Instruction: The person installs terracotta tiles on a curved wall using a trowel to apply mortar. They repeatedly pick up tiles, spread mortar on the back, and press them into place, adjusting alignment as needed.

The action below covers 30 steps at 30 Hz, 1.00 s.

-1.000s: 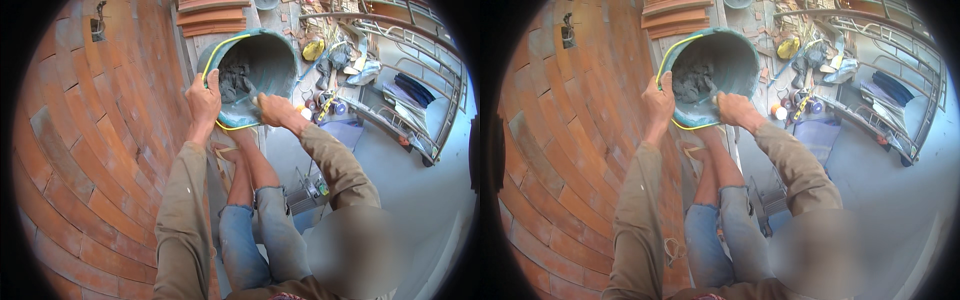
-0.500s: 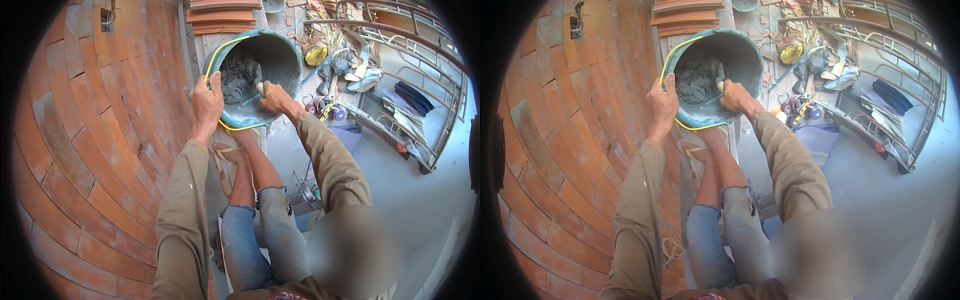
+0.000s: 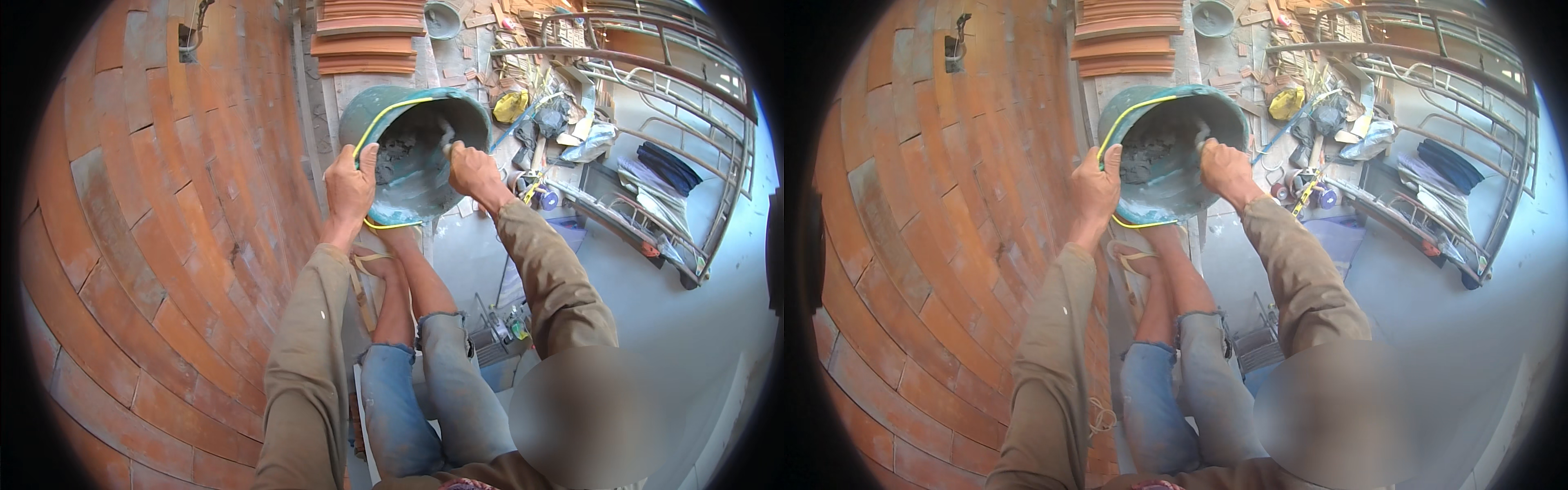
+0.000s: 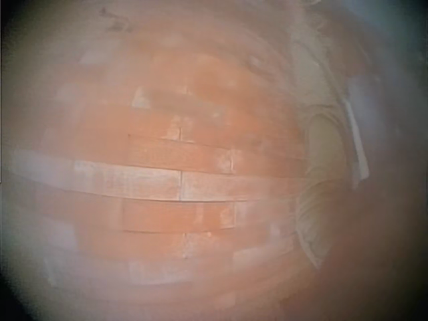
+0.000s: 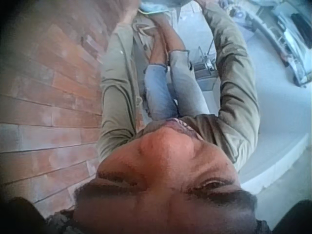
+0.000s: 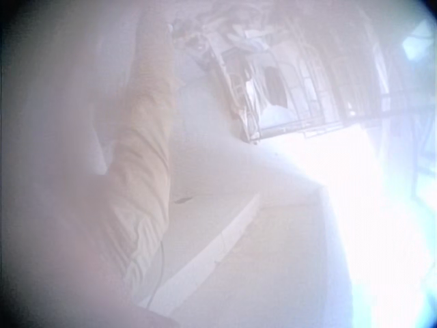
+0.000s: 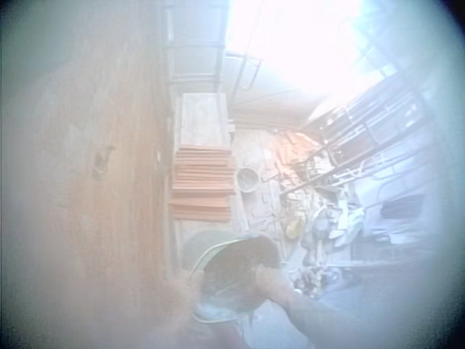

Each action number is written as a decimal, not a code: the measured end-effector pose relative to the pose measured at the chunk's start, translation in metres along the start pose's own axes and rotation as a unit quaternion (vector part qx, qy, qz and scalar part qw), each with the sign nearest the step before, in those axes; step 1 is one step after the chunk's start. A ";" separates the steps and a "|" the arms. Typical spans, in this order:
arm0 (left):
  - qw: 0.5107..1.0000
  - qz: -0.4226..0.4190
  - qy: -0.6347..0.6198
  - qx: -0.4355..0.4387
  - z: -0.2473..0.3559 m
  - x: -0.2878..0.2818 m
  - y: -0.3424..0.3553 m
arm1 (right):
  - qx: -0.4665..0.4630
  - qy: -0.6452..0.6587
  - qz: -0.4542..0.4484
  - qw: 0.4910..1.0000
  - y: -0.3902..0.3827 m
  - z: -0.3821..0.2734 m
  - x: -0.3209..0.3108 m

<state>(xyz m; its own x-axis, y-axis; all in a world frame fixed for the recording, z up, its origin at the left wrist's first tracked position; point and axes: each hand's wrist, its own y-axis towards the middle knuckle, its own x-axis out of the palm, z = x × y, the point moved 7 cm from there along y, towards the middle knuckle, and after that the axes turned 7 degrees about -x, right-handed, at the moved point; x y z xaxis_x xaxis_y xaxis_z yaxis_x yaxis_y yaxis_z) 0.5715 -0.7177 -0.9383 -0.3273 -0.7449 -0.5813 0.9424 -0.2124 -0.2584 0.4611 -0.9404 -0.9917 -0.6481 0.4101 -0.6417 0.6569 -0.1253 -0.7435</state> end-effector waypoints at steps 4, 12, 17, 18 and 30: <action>1.000 0.001 -0.022 0.011 -0.004 0.006 0.001 | -0.008 0.060 -0.036 0.998 0.016 0.026 0.051; 0.999 0.019 -0.048 0.001 -0.015 0.003 -0.001 | 0.039 0.288 -0.164 0.943 -0.003 0.008 0.062; 0.999 0.011 -0.040 0.012 -0.018 0.004 -0.005 | -0.009 0.381 -0.187 0.906 -0.020 -0.043 0.090; 0.999 0.004 -0.031 0.032 -0.016 0.002 -0.003 | -0.025 0.378 -0.172 0.910 -0.023 -0.047 0.091; 1.000 -0.019 -0.015 -0.006 -0.014 0.000 0.009 | -0.061 0.008 -0.082 0.995 -0.052 -0.030 -0.012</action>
<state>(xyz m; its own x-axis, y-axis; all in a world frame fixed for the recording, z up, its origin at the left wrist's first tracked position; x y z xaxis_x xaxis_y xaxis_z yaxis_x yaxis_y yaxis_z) 0.5793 -0.7106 -0.9511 -0.3599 -0.7551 -0.5481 0.9285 -0.2324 -0.2895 0.4461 -0.9114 -0.9393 -0.7451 0.4304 -0.5094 0.5848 0.0544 -0.8094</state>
